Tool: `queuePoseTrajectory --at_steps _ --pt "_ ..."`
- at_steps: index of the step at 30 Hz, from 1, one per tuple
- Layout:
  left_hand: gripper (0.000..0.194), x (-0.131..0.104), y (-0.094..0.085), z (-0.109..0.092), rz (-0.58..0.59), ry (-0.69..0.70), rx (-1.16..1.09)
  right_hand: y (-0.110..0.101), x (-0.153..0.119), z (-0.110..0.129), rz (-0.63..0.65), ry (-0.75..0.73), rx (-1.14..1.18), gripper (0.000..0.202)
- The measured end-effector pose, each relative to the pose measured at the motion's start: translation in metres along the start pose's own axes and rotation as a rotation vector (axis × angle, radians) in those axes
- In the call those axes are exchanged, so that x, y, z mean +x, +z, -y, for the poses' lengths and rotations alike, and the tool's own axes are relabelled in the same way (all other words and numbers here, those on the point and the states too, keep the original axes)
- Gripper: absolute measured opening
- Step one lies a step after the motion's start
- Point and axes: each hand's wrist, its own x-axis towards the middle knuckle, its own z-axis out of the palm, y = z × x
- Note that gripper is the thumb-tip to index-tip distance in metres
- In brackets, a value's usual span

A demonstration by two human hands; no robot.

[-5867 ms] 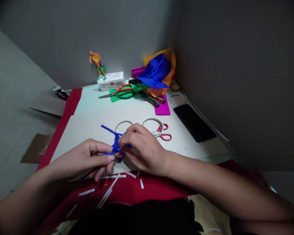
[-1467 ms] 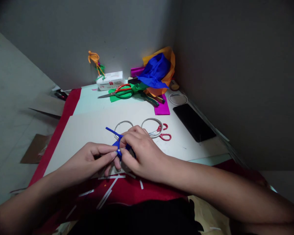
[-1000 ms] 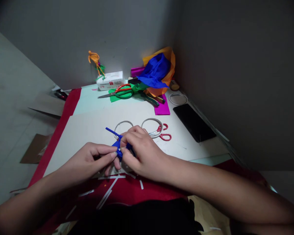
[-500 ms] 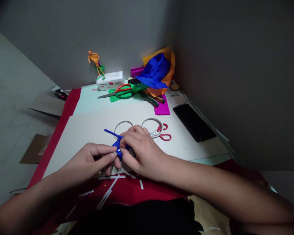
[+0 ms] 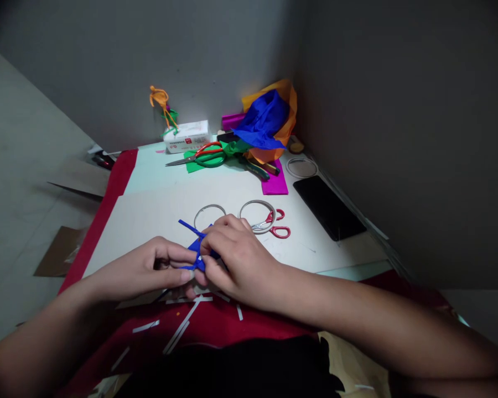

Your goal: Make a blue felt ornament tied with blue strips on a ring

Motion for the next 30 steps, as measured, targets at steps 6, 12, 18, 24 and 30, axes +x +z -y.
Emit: queuePoseTrajectory --at_steps 6,12,18,24,30 --pt "0.018 0.0 -0.004 -0.002 0.057 0.084 0.079 0.0 0.0 0.003 0.019 -0.006 -0.009 0.003" --pt "0.023 0.004 0.002 0.0 -0.052 0.059 0.024 0.001 0.0 0.004 0.024 -0.005 -0.035 0.006" --pt "0.025 0.006 0.007 -0.002 -0.214 0.065 0.093 0.0 -0.001 0.005 0.006 0.021 -0.036 0.016" --pt "0.027 0.002 0.011 -0.003 -0.434 0.105 0.267 -0.001 -0.002 0.008 -0.001 0.064 -0.018 0.03" --pt "0.026 -0.002 0.011 0.0 -0.543 0.157 0.352 0.001 -0.005 0.01 -0.038 0.045 -0.019 0.049"
